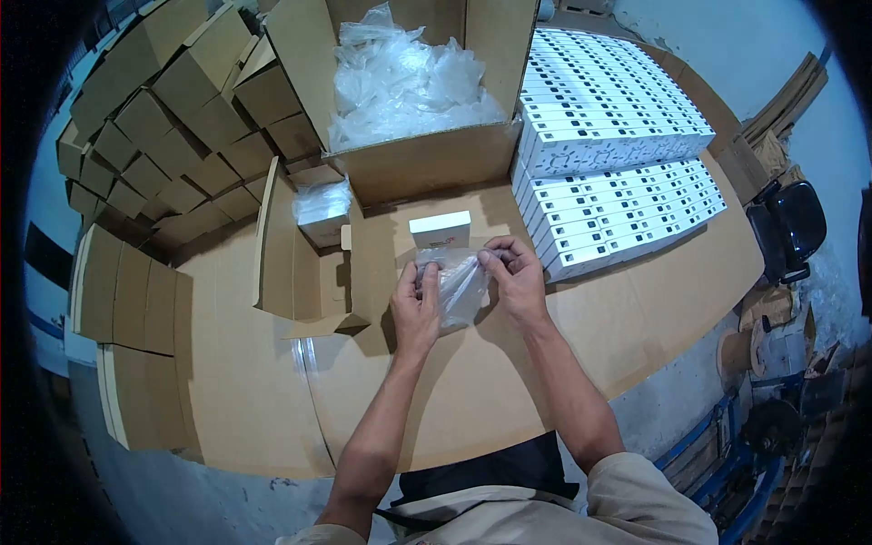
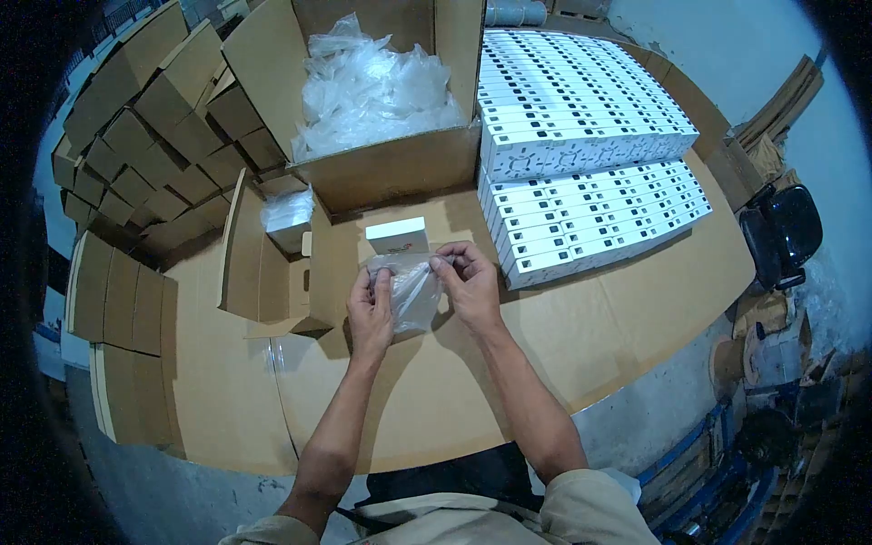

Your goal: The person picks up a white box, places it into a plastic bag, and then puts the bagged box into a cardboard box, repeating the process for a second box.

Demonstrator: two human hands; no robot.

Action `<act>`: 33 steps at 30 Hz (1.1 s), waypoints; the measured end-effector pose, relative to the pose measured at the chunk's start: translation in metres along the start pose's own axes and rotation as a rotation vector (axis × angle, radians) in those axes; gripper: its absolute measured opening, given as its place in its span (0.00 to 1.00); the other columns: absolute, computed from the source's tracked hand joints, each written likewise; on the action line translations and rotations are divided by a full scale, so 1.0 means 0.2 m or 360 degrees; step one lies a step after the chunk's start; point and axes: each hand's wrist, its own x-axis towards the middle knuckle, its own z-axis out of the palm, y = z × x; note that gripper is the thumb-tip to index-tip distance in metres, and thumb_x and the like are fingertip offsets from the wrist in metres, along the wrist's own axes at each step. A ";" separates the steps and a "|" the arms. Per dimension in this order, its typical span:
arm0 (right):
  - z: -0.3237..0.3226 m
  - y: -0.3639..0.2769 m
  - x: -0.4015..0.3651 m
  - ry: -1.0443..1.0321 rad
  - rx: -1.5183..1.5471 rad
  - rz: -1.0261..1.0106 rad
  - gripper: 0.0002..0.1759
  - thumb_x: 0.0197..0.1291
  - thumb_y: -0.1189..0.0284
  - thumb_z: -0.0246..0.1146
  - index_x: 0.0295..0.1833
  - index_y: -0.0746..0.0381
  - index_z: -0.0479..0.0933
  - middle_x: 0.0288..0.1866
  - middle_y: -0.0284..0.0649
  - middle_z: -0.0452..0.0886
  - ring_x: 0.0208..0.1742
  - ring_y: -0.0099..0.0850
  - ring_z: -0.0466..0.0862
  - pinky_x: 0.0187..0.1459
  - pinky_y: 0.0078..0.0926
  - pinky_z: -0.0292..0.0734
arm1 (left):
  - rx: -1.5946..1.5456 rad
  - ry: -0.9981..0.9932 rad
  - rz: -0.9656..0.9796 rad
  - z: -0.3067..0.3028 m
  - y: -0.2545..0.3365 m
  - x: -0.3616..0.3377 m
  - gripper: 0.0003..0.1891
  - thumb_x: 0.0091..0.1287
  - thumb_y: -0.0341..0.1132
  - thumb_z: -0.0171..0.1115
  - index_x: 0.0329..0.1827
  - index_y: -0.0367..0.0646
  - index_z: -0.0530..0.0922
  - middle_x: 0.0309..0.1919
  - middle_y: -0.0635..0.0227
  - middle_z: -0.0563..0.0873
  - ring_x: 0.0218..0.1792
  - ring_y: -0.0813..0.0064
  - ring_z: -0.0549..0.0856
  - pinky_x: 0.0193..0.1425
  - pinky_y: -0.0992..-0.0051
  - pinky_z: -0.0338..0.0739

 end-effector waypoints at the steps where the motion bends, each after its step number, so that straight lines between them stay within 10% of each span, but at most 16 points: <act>1: 0.00 0.02 0.01 0.0057 0.0085 -0.0018 0.11 0.77 0.72 0.64 0.57 0.65 0.77 0.42 0.34 0.84 0.42 0.19 0.82 0.48 0.19 0.78 | 0.0049 -0.0002 0.0027 0.00 0.00 0.01 0.14 0.84 0.41 0.57 0.48 0.37 0.82 0.32 0.68 0.85 0.32 0.80 0.80 0.39 0.72 0.77; 6: 0.06 0.03 -0.02 0.0169 0.0024 -0.0070 0.11 0.78 0.70 0.63 0.57 0.65 0.76 0.38 0.31 0.82 0.37 0.17 0.79 0.38 0.20 0.76 | 0.0084 0.0196 0.0043 -0.01 0.02 0.01 0.15 0.84 0.41 0.55 0.47 0.37 0.80 0.32 0.65 0.85 0.33 0.77 0.80 0.40 0.69 0.77; 13: 0.22 0.03 -0.12 0.0198 -0.0912 -0.0177 0.13 0.81 0.67 0.55 0.47 0.67 0.71 0.30 0.57 0.80 0.34 0.55 0.85 0.36 0.46 0.76 | 0.0272 0.0352 0.0150 -0.01 0.06 0.00 0.15 0.85 0.40 0.51 0.48 0.37 0.79 0.30 0.62 0.83 0.30 0.75 0.79 0.37 0.69 0.76; 19: 0.16 0.00 -0.09 0.0171 -0.1010 -0.0435 0.11 0.82 0.70 0.53 0.46 0.66 0.71 0.27 0.57 0.78 0.30 0.60 0.83 0.32 0.47 0.75 | 0.0422 0.0360 0.0198 -0.04 0.07 0.02 0.15 0.86 0.40 0.49 0.47 0.38 0.79 0.23 0.60 0.79 0.24 0.72 0.77 0.32 0.66 0.74; 33: 0.14 -0.01 -0.07 0.0319 -0.0847 -0.0455 0.19 0.83 0.64 0.55 0.38 0.66 0.74 0.20 0.41 0.74 0.22 0.27 0.76 0.27 0.34 0.71 | 0.0054 0.0169 0.0053 -0.05 0.02 0.03 0.14 0.83 0.39 0.55 0.44 0.37 0.79 0.31 0.65 0.83 0.35 0.78 0.79 0.41 0.71 0.77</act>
